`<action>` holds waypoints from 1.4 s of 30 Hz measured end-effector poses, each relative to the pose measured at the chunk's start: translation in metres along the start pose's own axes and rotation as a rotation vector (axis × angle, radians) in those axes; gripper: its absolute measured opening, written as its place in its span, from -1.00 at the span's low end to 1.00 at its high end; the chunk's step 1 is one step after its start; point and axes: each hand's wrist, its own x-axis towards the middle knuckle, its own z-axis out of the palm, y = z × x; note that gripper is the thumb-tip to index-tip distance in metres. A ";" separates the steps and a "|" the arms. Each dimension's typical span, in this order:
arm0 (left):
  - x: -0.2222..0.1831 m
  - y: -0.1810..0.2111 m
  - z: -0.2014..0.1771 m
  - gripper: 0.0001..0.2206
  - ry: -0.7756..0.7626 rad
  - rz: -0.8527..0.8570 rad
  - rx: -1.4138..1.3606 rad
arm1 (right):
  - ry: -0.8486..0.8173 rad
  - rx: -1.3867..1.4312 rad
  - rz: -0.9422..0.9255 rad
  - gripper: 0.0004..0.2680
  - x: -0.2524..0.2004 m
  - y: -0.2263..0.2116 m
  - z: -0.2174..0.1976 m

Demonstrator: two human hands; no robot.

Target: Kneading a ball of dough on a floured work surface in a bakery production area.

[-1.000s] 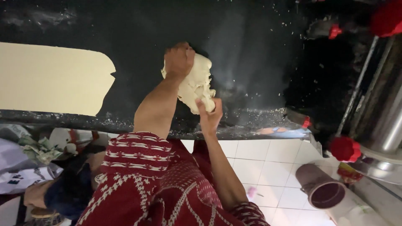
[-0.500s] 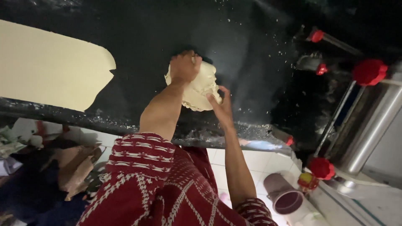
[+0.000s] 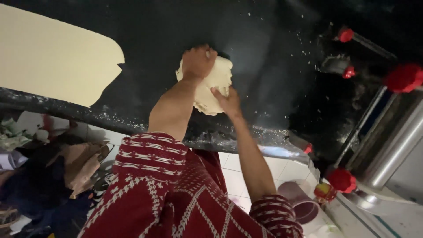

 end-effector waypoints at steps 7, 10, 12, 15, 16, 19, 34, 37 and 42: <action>-0.005 0.006 -0.021 -0.65 -0.084 0.021 -0.091 | 0.017 0.023 0.218 -0.60 -0.087 -0.063 -0.006; -0.006 0.007 -0.025 -0.62 -0.077 0.024 -0.108 | 0.006 0.010 0.265 -0.56 -0.103 -0.069 -0.009; -0.006 0.006 -0.022 -0.59 -0.135 -0.007 -0.050 | -0.064 0.061 0.330 -0.64 -0.117 -0.084 -0.013; -0.004 0.005 -0.020 -0.65 -0.114 -0.001 -0.100 | -0.095 0.229 0.251 -0.67 -0.127 -0.084 -0.015; -0.004 0.007 -0.023 -0.65 -0.116 0.002 -0.100 | -0.093 0.232 0.252 -0.67 -0.129 -0.083 -0.016; -0.005 0.008 -0.024 -0.64 -0.057 0.028 -0.127 | -0.120 0.241 0.284 -0.70 -0.130 -0.077 -0.017; 0.003 0.001 -0.006 -0.58 -0.125 -0.082 -0.040 | -0.100 0.549 -0.144 -0.35 -0.079 -0.055 -0.009; 0.004 0.004 -0.017 -0.58 -0.143 -0.104 -0.087 | 0.024 0.467 -0.078 -0.53 -0.058 -0.064 -0.004; 0.006 0.007 -0.025 -0.57 -0.213 -0.110 -0.111 | 0.152 0.421 0.124 -0.73 -0.005 -0.025 0.004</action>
